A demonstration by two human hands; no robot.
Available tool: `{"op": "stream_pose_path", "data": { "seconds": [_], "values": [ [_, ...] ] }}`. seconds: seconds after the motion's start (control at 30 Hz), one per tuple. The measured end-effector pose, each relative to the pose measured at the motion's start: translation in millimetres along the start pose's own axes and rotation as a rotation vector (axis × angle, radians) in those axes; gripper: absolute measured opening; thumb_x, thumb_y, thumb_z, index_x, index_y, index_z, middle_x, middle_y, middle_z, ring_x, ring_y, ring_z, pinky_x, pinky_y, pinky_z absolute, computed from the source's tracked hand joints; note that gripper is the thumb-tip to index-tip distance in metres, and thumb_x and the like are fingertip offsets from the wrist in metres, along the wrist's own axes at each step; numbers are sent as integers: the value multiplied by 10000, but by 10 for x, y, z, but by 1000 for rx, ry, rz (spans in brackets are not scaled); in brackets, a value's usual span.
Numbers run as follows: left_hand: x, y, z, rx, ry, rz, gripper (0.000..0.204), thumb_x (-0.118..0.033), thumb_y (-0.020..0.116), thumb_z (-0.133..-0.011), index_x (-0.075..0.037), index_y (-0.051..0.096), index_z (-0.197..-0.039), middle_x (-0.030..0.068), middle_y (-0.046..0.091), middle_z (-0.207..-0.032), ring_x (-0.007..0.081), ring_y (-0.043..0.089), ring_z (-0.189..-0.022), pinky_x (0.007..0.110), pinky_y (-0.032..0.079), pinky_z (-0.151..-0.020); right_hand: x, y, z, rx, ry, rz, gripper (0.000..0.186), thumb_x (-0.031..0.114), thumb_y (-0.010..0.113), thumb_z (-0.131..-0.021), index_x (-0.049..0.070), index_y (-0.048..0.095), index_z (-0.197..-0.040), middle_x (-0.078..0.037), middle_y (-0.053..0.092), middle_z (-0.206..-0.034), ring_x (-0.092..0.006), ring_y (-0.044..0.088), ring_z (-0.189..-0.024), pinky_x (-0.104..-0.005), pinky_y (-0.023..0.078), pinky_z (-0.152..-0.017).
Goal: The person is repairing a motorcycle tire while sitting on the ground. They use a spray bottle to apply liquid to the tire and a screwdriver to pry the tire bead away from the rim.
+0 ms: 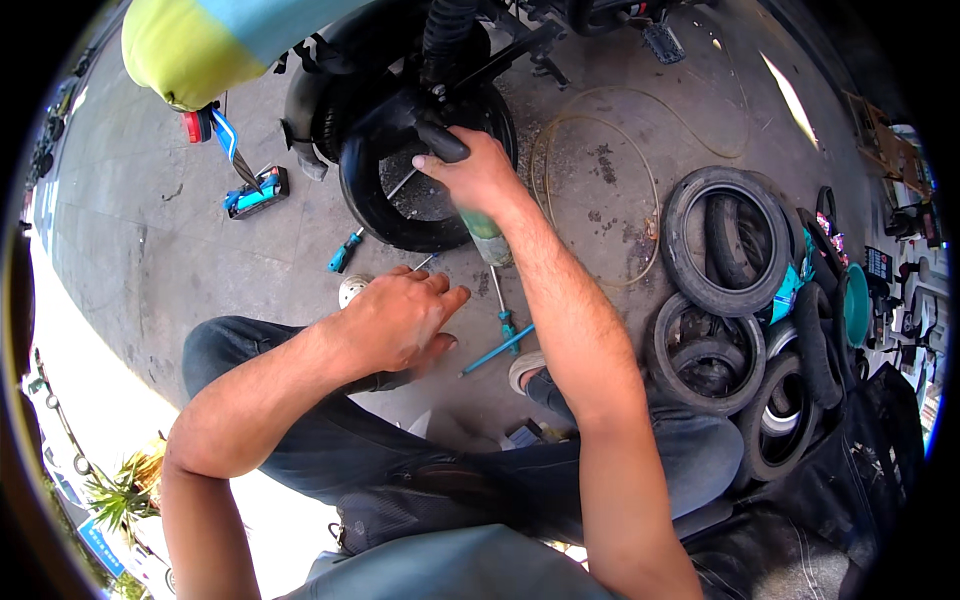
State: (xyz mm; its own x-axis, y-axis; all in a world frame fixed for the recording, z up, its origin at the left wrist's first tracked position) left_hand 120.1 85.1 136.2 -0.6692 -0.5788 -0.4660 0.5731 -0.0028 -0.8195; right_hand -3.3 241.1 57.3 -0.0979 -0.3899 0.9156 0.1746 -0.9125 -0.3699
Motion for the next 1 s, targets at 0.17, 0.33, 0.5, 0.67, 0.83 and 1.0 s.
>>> {"op": "stream_pose_path", "data": {
  "seconds": [0.17,0.33,0.5,0.67,0.83,1.0],
  "values": [
    [12,7,44,-7,-31,-27,479,-265,787,-833,-7,620,-1200,182,690,-1052,329,693,-1024,428,518,-957,113,346,284,95,15,112,374,301,820,-835,18,698,-1047,-190,722,-904,-393,696,-885,-446,532,-787],
    [38,45,91,-11,-33,-31,486,-274,790,-836,-12,617,-1206,174,687,-1072,327,689,-1039,429,513,-966,25,287,421,-33,42,144,389,317,821,-831,15,674,-1027,-198,715,-897,-412,685,-884,-460,529,-786],
    [17,115,170,-3,-7,-45,506,-298,785,-846,-10,611,-1225,175,684,-1083,330,685,-1055,427,511,-971,-38,449,682,176,84,280,400,328,829,-828,16,669,-1021,-192,716,-908,-411,676,-869,-443,531,-777],
    [-25,115,171,17,9,-38,511,-303,784,-848,-9,609,-1227,174,681,-1073,337,685,-1041,427,519,-960,-293,483,691,-65,30,-17,344,294,830,-835,22,683,-986,-162,718,-876,-324,692,-816,-412,532,-764],
    [24,122,133,30,8,-15,509,-290,778,-850,-9,607,-1239,181,678,-1067,350,684,-1025,433,537,-929,-300,320,523,-385,61,-10,333,293,816,-846,15,674,-960,-168,715,-838,-333,684,-780,-423,519,-732],
    [45,127,101,41,-12,-28,549,-277,784,-842,-14,599,-1287,173,681,-1086,355,680,-1019,438,535,-925,-283,230,442,-374,-68,-68,358,307,828,-839,15,672,-977,-175,702,-808,-357,680,-770,-434,520,-736]
  ]
}}
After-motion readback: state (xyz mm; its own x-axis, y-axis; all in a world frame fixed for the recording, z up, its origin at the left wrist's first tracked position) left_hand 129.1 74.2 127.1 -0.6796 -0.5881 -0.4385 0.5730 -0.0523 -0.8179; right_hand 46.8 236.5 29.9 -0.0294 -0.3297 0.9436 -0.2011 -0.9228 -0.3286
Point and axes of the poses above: each hand's wrist, its own z-axis away from the middle knuckle, its own y-axis out of the palm, x = y × z, the point moved 2 cm from there along -z, towards the middle knuckle
